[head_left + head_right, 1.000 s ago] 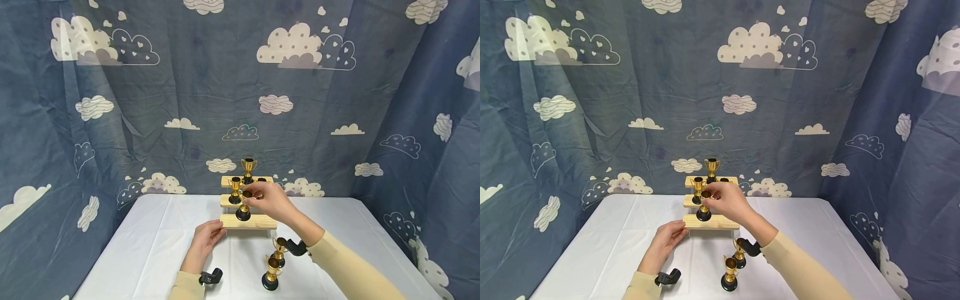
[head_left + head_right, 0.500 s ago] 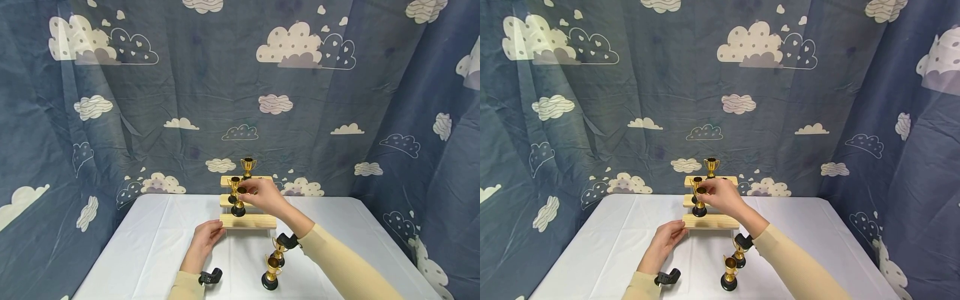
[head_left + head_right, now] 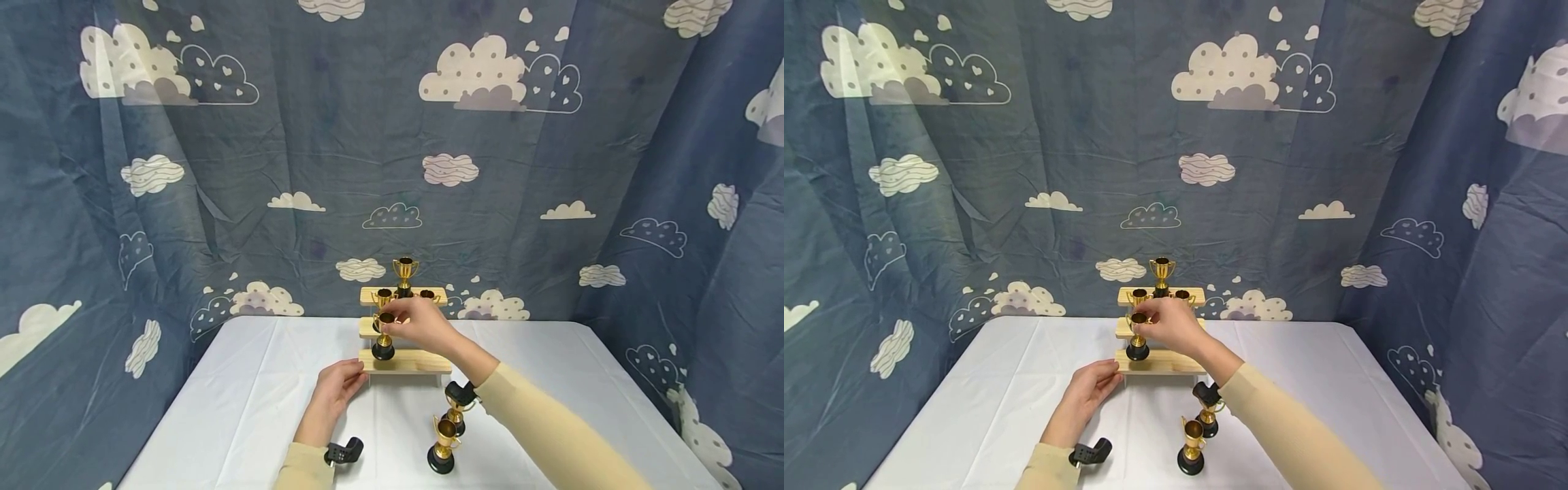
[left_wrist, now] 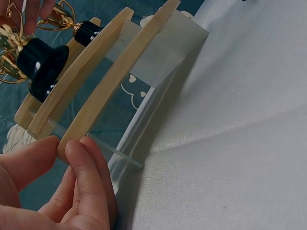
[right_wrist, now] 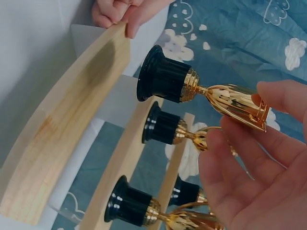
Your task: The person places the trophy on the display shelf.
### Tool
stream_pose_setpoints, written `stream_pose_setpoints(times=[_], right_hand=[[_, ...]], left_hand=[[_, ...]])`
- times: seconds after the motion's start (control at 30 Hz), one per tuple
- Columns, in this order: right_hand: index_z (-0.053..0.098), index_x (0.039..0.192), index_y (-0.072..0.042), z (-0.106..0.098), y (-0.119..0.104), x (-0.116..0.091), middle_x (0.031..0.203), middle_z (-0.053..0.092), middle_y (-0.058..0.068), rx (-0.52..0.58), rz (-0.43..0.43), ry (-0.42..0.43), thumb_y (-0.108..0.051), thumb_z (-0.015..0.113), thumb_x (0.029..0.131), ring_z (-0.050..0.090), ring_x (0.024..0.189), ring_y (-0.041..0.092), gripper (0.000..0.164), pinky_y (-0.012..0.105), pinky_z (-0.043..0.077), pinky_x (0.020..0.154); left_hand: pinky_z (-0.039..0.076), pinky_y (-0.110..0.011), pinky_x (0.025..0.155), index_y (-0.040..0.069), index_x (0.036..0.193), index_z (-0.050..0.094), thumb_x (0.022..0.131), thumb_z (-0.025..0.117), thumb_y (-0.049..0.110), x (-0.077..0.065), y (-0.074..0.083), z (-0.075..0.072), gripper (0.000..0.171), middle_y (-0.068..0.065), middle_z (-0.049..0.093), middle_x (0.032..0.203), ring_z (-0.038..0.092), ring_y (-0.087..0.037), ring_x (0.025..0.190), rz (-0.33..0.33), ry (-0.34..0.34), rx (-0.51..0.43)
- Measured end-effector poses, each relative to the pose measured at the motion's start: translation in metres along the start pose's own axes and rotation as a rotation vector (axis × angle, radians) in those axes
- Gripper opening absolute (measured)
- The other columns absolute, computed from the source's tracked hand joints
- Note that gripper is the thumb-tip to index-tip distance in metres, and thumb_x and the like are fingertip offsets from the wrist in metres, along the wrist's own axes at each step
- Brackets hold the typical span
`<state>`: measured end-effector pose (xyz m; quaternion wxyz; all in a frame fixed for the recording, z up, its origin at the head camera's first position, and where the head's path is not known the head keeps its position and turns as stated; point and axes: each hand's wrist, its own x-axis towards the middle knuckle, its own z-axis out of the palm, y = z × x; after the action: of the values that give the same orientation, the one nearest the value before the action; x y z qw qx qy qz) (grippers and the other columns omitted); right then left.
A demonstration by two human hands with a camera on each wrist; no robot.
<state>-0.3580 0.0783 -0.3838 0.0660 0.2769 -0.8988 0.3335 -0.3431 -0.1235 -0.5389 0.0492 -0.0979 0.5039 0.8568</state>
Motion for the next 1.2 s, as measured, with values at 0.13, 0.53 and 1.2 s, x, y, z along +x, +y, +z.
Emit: stream_pose_setpoints(times=[0.13, 0.53, 1.2], right_hand=[[0.075, 0.117, -0.016, 0.006, 0.003, 0.003, 0.094, 0.071, -0.008, -0.01, -0.027, -0.015, -0.023, 0.078, 0.087, 0.065, 0.082, 0.01, 0.031, 0.032, 0.054, 0.07], [0.074, 0.119, -0.014, 0.018, 0.01, 0.008, 0.105, 0.072, -0.004, -0.013, -0.032, -0.075, -0.022, 0.076, 0.089, 0.064, 0.087, 0.011, 0.031, 0.032, 0.056, 0.077], [0.072, 0.123, -0.012, 0.031, 0.01, 0.012, 0.1, 0.07, -0.004, -0.007, -0.014, -0.106, -0.021, 0.076, 0.09, 0.063, 0.084, 0.009, 0.034, 0.03, 0.055, 0.073]], left_hand=[[0.061, -0.029, 0.084, -0.016, 0.124, 0.056, 0.088, 0.07, -0.006, 0.0, 0.0, 0.001, 0.039, -0.016, 0.067, 0.1, 0.068, -0.017, 0.083, 0.0, 0.001, -0.007], [0.06, -0.029, 0.084, -0.018, 0.125, 0.054, 0.089, 0.068, -0.007, 0.0, 0.001, 0.0, 0.04, -0.015, 0.066, 0.098, 0.069, -0.017, 0.082, -0.002, -0.007, -0.01], [0.061, -0.027, 0.081, -0.02, 0.121, 0.056, 0.088, 0.066, -0.01, 0.0, 0.001, 0.001, 0.036, -0.017, 0.066, 0.098, 0.068, -0.017, 0.08, 0.014, -0.007, -0.015]])
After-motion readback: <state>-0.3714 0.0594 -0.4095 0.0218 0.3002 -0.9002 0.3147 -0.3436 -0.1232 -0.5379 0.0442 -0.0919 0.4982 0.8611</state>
